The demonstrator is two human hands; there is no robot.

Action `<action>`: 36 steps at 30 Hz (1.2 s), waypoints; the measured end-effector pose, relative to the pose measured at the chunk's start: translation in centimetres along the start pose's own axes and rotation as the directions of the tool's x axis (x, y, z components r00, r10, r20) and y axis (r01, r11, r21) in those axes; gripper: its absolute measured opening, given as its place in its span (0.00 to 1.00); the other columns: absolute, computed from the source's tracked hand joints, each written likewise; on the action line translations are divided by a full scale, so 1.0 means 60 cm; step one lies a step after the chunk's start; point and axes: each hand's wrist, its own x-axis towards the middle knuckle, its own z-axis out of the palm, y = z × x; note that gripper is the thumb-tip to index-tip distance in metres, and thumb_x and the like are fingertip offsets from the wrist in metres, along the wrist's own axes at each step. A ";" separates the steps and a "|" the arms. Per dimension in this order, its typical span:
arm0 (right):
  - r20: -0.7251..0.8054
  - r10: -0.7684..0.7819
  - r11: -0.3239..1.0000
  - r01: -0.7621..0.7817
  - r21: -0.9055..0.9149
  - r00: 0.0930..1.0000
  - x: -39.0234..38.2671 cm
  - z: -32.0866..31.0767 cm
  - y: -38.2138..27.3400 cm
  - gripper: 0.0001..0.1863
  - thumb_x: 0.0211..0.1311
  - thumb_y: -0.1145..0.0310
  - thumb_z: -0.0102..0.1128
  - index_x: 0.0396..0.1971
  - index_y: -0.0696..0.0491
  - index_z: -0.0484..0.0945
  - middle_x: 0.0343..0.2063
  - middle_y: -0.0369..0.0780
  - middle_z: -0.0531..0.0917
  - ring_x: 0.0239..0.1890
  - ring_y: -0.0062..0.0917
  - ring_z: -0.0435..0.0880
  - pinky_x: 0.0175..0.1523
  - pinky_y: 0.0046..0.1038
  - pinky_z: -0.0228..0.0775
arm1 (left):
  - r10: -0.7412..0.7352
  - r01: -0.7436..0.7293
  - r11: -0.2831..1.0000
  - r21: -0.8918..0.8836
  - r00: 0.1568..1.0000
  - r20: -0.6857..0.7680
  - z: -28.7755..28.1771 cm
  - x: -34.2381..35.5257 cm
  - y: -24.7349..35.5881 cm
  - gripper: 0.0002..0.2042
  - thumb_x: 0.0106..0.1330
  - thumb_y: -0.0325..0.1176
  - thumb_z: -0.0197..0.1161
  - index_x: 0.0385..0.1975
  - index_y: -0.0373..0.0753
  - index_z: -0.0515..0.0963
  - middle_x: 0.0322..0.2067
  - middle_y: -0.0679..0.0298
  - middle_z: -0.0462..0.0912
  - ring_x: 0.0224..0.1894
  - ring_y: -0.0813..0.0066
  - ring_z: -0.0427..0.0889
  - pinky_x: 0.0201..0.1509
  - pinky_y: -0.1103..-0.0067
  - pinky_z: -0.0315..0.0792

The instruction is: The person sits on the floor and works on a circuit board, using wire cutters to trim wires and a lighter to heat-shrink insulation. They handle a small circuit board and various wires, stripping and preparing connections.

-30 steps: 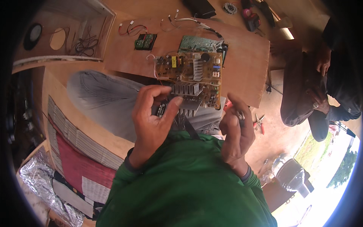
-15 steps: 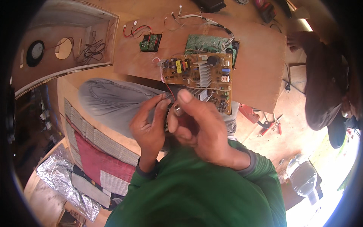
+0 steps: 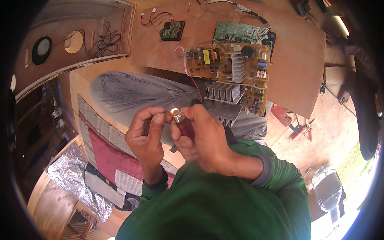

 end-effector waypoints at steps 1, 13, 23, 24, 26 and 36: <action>0.005 0.004 1.000 -0.004 0.010 1.000 0.001 0.001 0.000 0.25 0.75 0.51 0.33 0.25 0.53 0.71 0.13 0.31 0.61 0.14 0.19 0.52 0.19 0.25 0.45 | 0.014 -0.014 1.000 -0.009 1.000 0.010 -0.002 0.000 -0.004 0.07 0.75 0.22 0.66 0.49 0.28 0.82 0.38 0.57 0.90 0.43 0.76 0.89 0.51 0.81 0.80; -0.019 0.005 0.999 -0.006 -0.046 1.000 0.004 -0.005 0.003 0.26 0.74 0.49 0.33 0.26 0.52 0.72 0.14 0.31 0.61 0.14 0.18 0.52 0.20 0.24 0.44 | 0.030 -0.030 0.999 0.021 0.999 0.013 -0.007 -0.005 -0.022 0.06 0.72 0.20 0.69 0.45 0.28 0.85 0.40 0.58 0.89 0.43 0.76 0.88 0.48 0.81 0.79; -0.032 0.023 0.998 -0.025 -0.059 0.999 0.005 -0.007 0.002 0.26 0.74 0.49 0.33 0.27 0.52 0.73 0.14 0.31 0.61 0.14 0.18 0.52 0.20 0.24 0.45 | -0.008 0.006 0.998 0.059 1.000 0.025 -0.011 -0.002 -0.027 0.06 0.71 0.21 0.70 0.45 0.30 0.86 0.39 0.59 0.89 0.41 0.78 0.86 0.47 0.80 0.77; -0.036 0.023 0.998 -0.025 -0.057 0.999 0.006 -0.007 0.002 0.26 0.75 0.49 0.33 0.27 0.52 0.73 0.14 0.31 0.61 0.14 0.18 0.52 0.20 0.24 0.45 | -0.008 0.006 0.998 0.069 1.000 0.024 -0.010 -0.001 -0.025 0.06 0.71 0.21 0.70 0.44 0.30 0.86 0.39 0.60 0.89 0.41 0.78 0.86 0.47 0.80 0.77; -0.038 0.035 0.998 -0.037 -0.049 0.999 0.005 -0.007 0.001 0.26 0.75 0.49 0.33 0.28 0.52 0.73 0.14 0.31 0.61 0.14 0.18 0.52 0.19 0.24 0.45 | -0.008 0.006 0.996 0.089 1.000 0.025 -0.007 0.002 -0.022 0.05 0.71 0.21 0.70 0.44 0.30 0.86 0.38 0.60 0.89 0.40 0.78 0.86 0.47 0.80 0.77; -0.031 0.053 0.998 -0.054 -0.036 0.998 0.004 -0.004 -0.001 0.26 0.76 0.49 0.32 0.28 0.53 0.73 0.14 0.31 0.61 0.13 0.18 0.52 0.19 0.24 0.44 | -0.009 0.007 0.999 0.052 1.000 0.026 -0.009 0.000 -0.029 0.05 0.71 0.21 0.70 0.44 0.30 0.86 0.38 0.61 0.89 0.41 0.78 0.86 0.47 0.80 0.77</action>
